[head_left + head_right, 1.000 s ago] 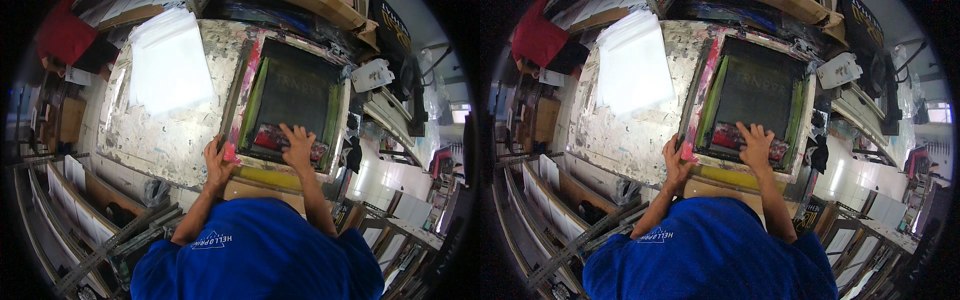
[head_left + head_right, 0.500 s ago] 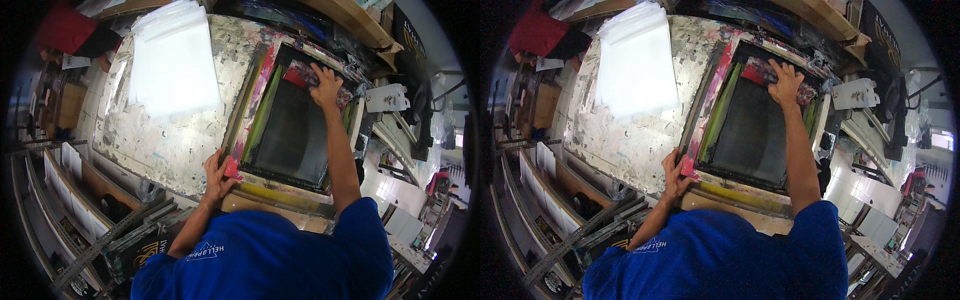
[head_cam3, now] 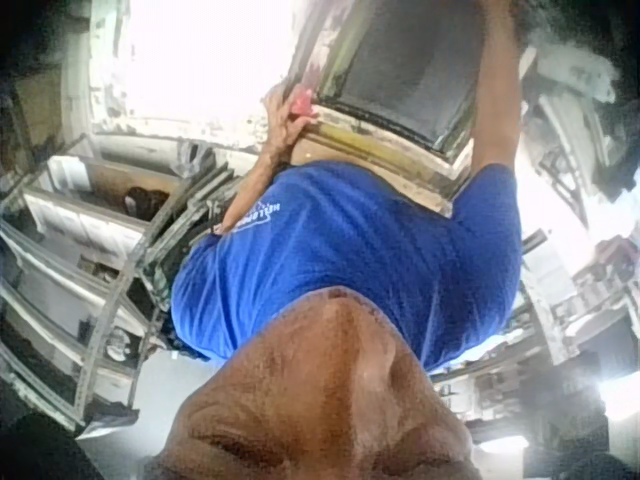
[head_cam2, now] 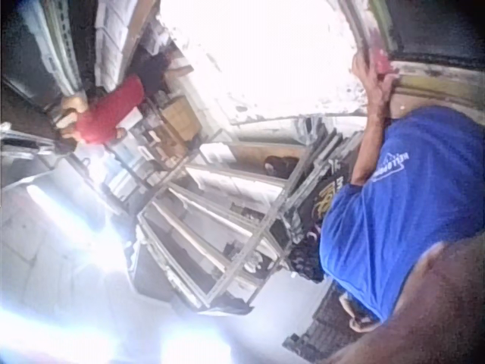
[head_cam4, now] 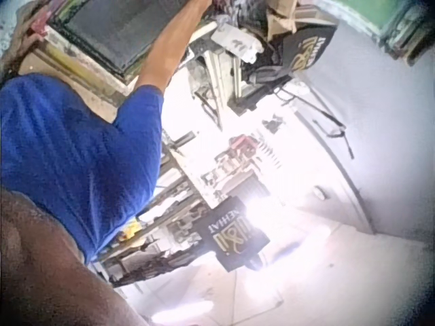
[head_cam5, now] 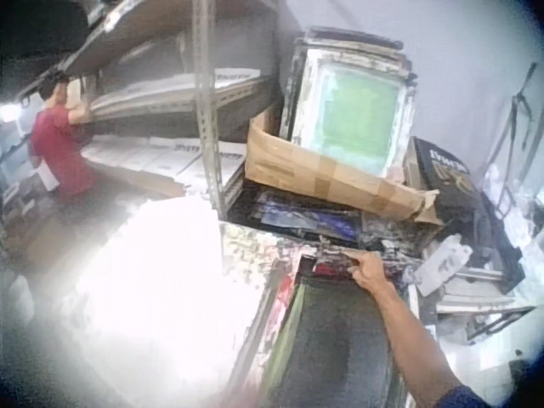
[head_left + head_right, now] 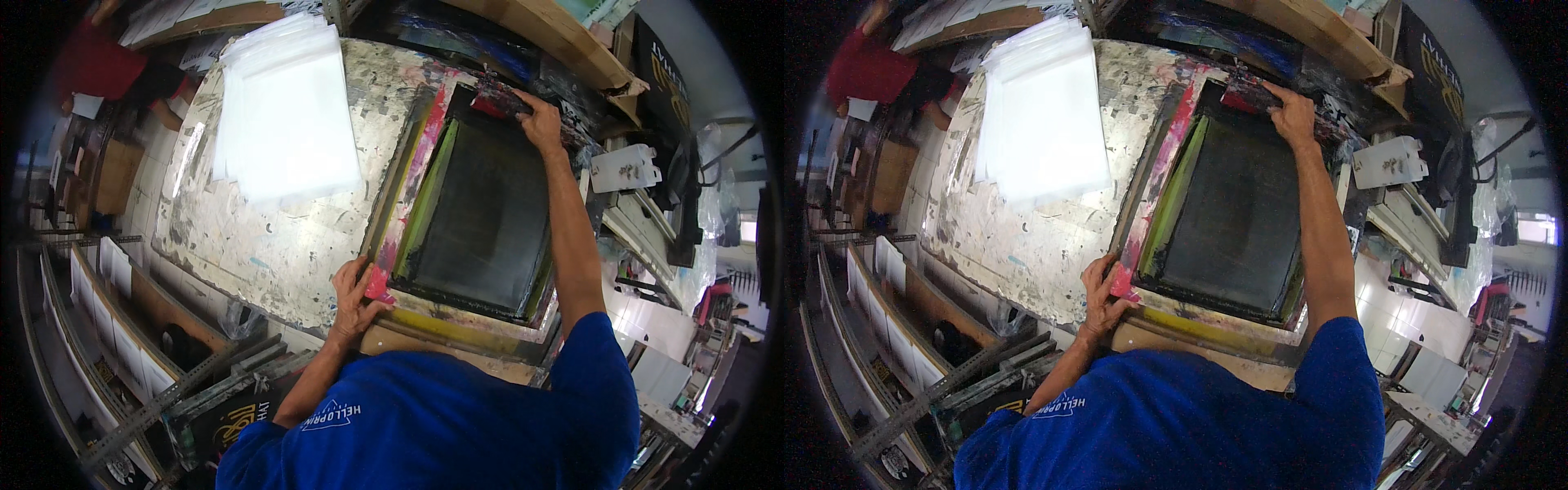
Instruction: The person performs screen printing by placing sheets of paper under a screen frame, applying ink with a squeegee, and lifting the frame to reveal the printed design.
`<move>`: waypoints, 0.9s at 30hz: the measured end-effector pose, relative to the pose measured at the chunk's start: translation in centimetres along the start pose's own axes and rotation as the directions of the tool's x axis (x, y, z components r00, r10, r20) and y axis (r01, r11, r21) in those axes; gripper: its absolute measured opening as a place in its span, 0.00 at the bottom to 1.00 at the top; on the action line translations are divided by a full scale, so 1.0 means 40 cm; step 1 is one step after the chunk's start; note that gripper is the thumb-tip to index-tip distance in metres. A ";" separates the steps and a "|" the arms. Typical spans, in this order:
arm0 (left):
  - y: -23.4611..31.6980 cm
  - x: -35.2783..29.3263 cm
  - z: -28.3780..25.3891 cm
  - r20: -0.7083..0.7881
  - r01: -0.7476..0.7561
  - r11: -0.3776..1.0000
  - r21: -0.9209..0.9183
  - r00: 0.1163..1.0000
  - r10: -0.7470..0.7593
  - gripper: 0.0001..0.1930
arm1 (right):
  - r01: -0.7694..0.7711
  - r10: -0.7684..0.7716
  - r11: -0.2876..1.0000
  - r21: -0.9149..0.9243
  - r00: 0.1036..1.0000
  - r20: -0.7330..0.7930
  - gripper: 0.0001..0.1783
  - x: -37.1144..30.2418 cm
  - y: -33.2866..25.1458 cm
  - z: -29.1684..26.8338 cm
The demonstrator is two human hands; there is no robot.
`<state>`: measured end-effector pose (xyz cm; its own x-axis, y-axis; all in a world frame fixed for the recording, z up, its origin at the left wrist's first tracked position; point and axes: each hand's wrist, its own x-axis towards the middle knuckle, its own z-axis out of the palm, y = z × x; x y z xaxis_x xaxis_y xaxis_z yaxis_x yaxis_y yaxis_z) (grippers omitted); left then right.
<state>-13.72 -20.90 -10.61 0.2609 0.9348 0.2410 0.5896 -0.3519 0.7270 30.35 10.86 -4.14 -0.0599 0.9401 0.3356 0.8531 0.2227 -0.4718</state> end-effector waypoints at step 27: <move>0.370 0.436 -0.107 -0.666 -0.432 0.662 -0.613 0.734 -0.138 0.40 | 0.222 -0.282 0.919 -0.326 0.947 -0.152 0.38 -0.367 -0.713 -0.523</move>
<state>-3.72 -9.60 7.13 -0.3985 0.7658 0.5047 -0.1912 -0.6076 0.7709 17.75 -14.71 21.45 -0.2188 0.7885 0.5747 0.9398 0.3289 -0.0934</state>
